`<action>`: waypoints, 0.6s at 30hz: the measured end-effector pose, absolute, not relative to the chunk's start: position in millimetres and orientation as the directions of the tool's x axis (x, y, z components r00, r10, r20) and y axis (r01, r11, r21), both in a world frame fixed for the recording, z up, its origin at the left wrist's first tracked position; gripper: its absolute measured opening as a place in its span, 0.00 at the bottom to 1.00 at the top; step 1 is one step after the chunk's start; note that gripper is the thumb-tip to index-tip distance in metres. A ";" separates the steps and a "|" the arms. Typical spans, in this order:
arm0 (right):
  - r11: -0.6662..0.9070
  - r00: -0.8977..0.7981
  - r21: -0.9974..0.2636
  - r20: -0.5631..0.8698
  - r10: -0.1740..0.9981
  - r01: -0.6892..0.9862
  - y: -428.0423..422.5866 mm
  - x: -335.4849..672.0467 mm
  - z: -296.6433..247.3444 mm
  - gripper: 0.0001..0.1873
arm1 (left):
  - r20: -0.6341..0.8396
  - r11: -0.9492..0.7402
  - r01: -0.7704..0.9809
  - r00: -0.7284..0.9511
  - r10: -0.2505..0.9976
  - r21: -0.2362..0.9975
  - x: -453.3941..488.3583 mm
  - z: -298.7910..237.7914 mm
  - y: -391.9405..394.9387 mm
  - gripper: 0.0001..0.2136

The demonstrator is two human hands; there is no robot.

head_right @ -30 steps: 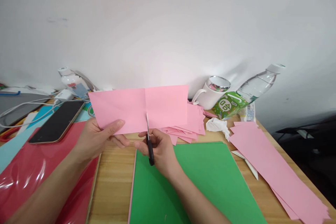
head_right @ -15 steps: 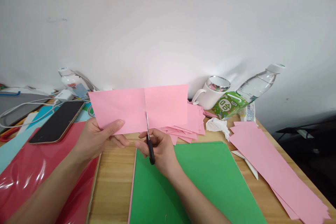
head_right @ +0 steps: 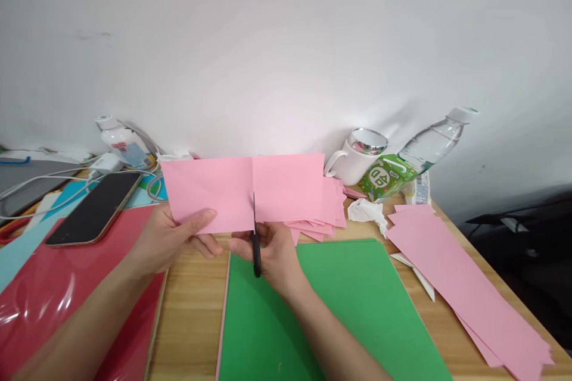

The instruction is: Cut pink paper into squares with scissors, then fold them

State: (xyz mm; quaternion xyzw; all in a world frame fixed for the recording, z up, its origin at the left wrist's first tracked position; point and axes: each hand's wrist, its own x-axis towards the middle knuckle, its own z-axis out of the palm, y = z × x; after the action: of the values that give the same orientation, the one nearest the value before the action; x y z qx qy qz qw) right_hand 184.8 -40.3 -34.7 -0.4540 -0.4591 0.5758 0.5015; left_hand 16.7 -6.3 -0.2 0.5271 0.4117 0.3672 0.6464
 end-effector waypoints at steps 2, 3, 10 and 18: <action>-0.069 -0.081 -0.984 -0.057 0.995 -0.161 -40.9 184.6 -34.3 0.18 | -0.147 0.177 -0.044 0.382 0.912 0.983 16.8 -0.1 -5.9 0.11; -0.065 -0.081 -0.985 -0.053 0.995 -0.159 -41.0 184.4 -34.0 0.18 | -0.148 0.178 -0.044 0.378 0.914 0.983 16.8 -0.1 -5.7 0.11; -0.058 -0.089 -0.985 -0.044 0.995 -0.162 -40.0 183.1 -31.5 0.19 | -0.149 0.174 -0.034 0.377 0.914 0.984 16.0 -0.4 -5.1 0.11; -0.053 -0.082 -0.987 -0.041 0.996 -0.154 -39.9 183.7 -34.5 0.19 | -0.151 0.179 -0.042 0.366 0.918 0.983 16.0 0.1 -6.1 0.10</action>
State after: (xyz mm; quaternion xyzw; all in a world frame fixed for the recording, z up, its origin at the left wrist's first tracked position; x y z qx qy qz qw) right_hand 183.7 -39.9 -34.5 -0.4512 -0.4667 0.5684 0.5055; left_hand 16.0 -6.1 0.1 0.5205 0.4209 0.3737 0.6421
